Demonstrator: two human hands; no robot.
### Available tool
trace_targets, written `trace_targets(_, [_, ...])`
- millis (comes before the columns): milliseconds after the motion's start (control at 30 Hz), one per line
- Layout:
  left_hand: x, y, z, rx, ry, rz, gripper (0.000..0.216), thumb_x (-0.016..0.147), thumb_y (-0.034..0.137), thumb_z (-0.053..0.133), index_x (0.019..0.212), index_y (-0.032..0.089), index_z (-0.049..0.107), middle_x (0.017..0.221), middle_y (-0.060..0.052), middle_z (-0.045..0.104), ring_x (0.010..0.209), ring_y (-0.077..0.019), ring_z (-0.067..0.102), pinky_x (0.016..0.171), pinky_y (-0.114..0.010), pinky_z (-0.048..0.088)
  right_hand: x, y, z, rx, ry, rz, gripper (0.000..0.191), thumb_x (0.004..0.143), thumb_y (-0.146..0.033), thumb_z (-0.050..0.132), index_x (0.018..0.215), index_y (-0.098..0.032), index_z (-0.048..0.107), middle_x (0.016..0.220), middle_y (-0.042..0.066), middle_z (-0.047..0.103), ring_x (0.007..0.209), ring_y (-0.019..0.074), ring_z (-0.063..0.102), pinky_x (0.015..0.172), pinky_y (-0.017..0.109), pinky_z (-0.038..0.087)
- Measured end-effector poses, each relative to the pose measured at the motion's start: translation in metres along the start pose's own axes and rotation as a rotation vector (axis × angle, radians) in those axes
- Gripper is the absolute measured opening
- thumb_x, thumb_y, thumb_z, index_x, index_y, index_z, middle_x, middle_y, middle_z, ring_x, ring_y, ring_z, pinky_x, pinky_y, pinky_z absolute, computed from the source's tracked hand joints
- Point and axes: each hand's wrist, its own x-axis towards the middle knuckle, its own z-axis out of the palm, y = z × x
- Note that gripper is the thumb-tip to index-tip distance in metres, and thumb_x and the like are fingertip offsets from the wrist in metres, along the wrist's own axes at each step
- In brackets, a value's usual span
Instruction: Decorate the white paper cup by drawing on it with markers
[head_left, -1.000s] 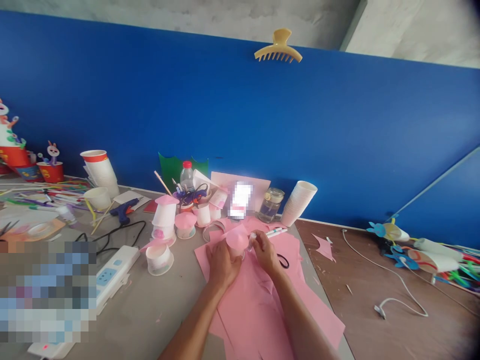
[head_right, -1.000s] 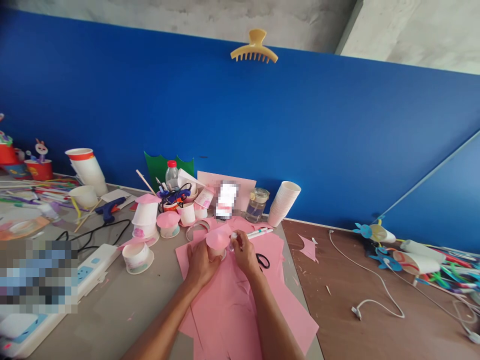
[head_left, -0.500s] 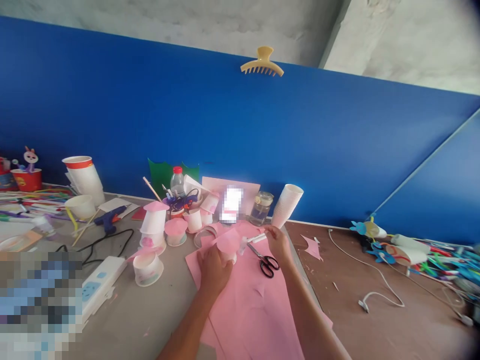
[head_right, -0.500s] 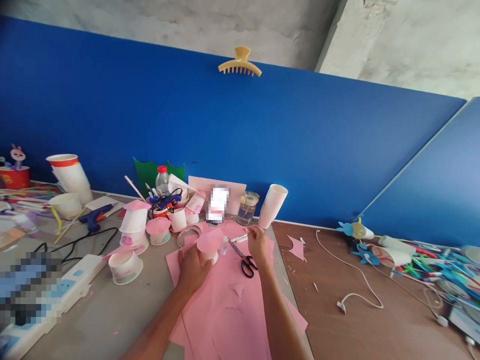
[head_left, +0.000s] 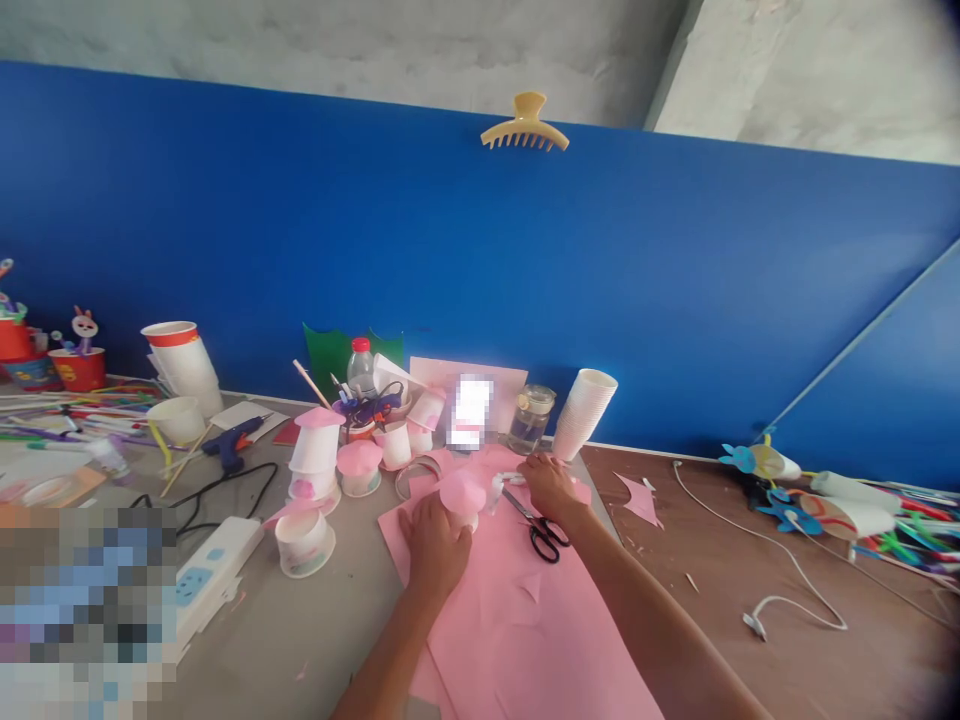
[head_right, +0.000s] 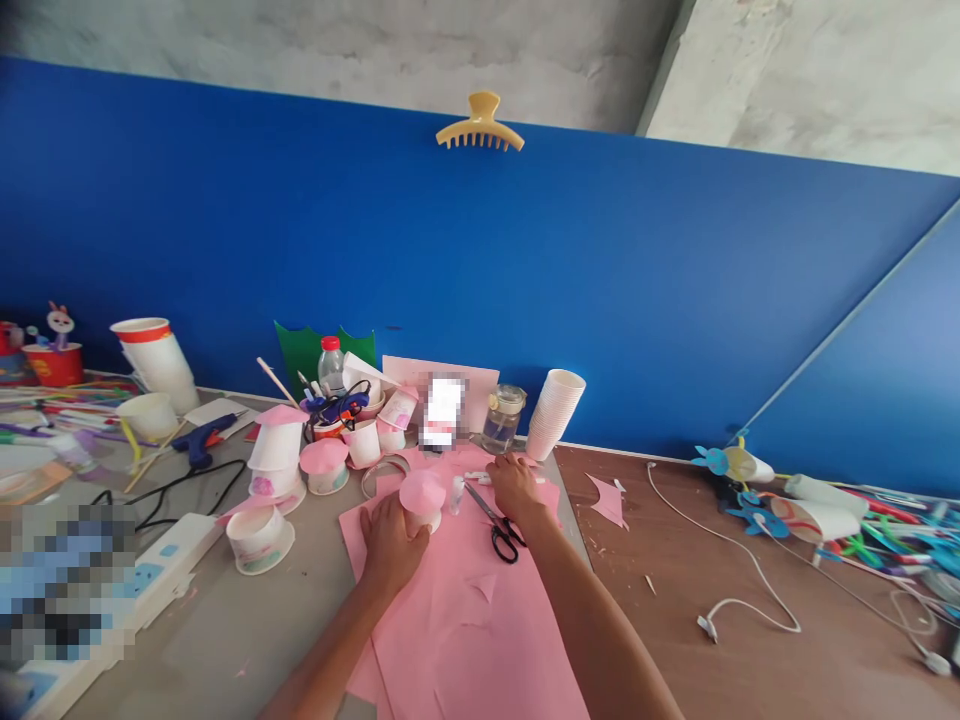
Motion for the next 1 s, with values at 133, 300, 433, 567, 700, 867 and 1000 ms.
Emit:
trace_targets(133, [0.0,0.002,-0.003,0.011,-0.016,0.016,0.04,0.073,0.017,0.055,0.112,0.017,0.055,0.116,-0.015,0.064,0.12,-0.0335,0.051,0.111,-0.057,0.019,-0.003,0.006,-0.004,-0.015,0.007,0.008,0.038,0.077,0.006,0.047,0.101,-0.014,0.069,0.112,0.017,0.065,0.112,0.0292,0.054,0.094,0.039,0.037])
trace_targets(300, [0.001,0.006,-0.008,0.032,-0.054,-0.01,0.028,0.072,0.021,0.057,0.1,0.017,0.058,0.107,-0.014,0.065,0.117,-0.0337,0.053,0.109,-0.056,0.023,-0.004,0.007,0.0,0.152,0.077,0.081,0.031,0.073,0.005,0.052,0.092,-0.012,0.069,0.097,0.019,0.069,0.103,0.0315,0.058,0.089,0.041,0.039])
trace_targets(433, [0.001,0.01,-0.013,0.004,-0.077,-0.041,0.035,0.071,0.023,0.059,0.105,0.017,0.056,0.109,-0.013,0.066,0.121,-0.0347,0.051,0.109,-0.058,0.022,-0.007,0.014,-0.009,0.398,0.241,0.159,0.019,0.076,-0.003,0.055,0.08,-0.016,0.069,0.093,0.016,0.068,0.101,0.0294,0.058,0.091,0.041,0.038])
trace_targets(567, [0.001,0.009,-0.014,0.002,-0.097,-0.039,0.038,0.072,0.028,0.061,0.107,0.016,0.055,0.114,-0.016,0.065,0.126,-0.0369,0.046,0.112,-0.061,0.013,-0.018,0.023,-0.028,0.681,0.491,0.267,0.016,0.085,-0.028,0.054,0.087,-0.017,0.066,0.093,0.011,0.063,0.095,0.0263,0.055,0.086,0.039,0.041])
trace_targets(700, [0.003,0.009,-0.016,0.01,-0.123,-0.041,0.035,0.073,0.03,0.061,0.104,0.017,0.056,0.111,-0.016,0.065,0.124,-0.0366,0.048,0.109,-0.059,0.02,-0.04,0.003,-0.037,1.009,0.586,0.235,0.041,0.091,-0.055,0.038,0.081,-0.021,0.058,0.063,-0.001,0.048,0.062,0.0167,0.05,0.066,0.032,0.045])
trace_targets(867, [0.005,0.012,-0.023,-0.087,-0.144,-0.094,0.03,0.071,0.029,0.06,0.099,0.018,0.058,0.104,-0.012,0.068,0.119,-0.034,0.053,0.108,-0.053,0.024,-0.066,-0.046,-0.028,1.93,0.337,0.034,0.035,0.08,-0.057,0.058,0.069,-0.025,0.051,0.047,-0.009,0.023,0.046,0.0125,0.03,0.05,0.028,0.037])
trace_targets(1000, [0.005,0.012,-0.029,-0.261,-0.119,-0.091,0.034,0.072,0.035,0.06,0.102,0.018,0.059,0.103,-0.01,0.069,0.119,-0.0328,0.053,0.112,-0.054,0.018,-0.072,-0.066,-0.02,2.053,0.251,0.047,0.034,0.079,-0.057,0.057,0.069,-0.026,0.051,0.044,-0.01,0.018,0.044,0.0124,0.023,0.049,0.029,0.035])
